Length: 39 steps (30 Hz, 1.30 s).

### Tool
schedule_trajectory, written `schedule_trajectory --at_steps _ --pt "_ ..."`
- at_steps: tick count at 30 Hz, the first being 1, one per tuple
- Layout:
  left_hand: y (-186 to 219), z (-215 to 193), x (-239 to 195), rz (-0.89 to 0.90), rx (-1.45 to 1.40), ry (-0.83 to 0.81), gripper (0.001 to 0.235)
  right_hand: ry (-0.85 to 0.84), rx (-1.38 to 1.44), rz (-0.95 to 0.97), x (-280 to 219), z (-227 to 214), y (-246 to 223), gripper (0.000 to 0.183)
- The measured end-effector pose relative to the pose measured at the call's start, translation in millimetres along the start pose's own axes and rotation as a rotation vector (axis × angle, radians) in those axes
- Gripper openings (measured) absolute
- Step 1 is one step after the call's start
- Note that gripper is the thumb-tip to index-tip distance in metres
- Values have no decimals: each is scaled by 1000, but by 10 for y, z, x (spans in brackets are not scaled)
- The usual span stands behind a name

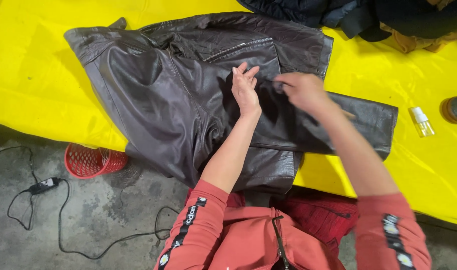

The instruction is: The person cleans a black leather jacket laid on a yellow table. They use a hairdryer to warm the surface, then rub it with a small cloth. They also spray a liquid onto the jacket and wipe it down.

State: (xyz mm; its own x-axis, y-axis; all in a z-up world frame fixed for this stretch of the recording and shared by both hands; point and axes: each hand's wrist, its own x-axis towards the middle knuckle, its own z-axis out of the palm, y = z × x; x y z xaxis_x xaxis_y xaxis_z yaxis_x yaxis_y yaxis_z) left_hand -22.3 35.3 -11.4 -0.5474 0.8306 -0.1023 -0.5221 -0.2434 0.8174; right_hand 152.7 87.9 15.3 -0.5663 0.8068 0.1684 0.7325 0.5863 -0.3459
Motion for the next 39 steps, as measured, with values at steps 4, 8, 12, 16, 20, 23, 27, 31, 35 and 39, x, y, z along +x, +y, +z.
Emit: schedule_trajectory --at_steps 4,8,12,16,20,23,27,31,35,39 --pt "10 -18 -4 17 12 -2 73 103 -200 -108 37 259 -202 30" --pt "-79 -39 33 31 19 -2 71 3 -466 -43 -353 -69 304 38" --pt "190 124 -109 -17 112 60 75 -550 -518 562 -584 -1203 -390 52" --pt "95 153 -148 23 337 -28 52 -360 -263 569 -738 -959 -314 44" --pt "-30 55 -181 316 996 -484 57 -78 -303 67 -872 -282 82 39" --pt "11 46 -185 323 1277 -646 59 -361 -117 157 -1060 -617 -106 37" --pt "43 97 -256 312 1412 -675 59 -709 112 320 -1472 -932 19 37" --pt "39 106 -250 372 1455 -704 59 -632 101 496 -1007 -1349 -341 39" --pt "107 101 -257 363 1456 -724 58 -246 52 554 -893 -948 -114 42" --pt "83 86 -254 368 1456 -730 57 -351 62 402 -1380 -717 289 41"
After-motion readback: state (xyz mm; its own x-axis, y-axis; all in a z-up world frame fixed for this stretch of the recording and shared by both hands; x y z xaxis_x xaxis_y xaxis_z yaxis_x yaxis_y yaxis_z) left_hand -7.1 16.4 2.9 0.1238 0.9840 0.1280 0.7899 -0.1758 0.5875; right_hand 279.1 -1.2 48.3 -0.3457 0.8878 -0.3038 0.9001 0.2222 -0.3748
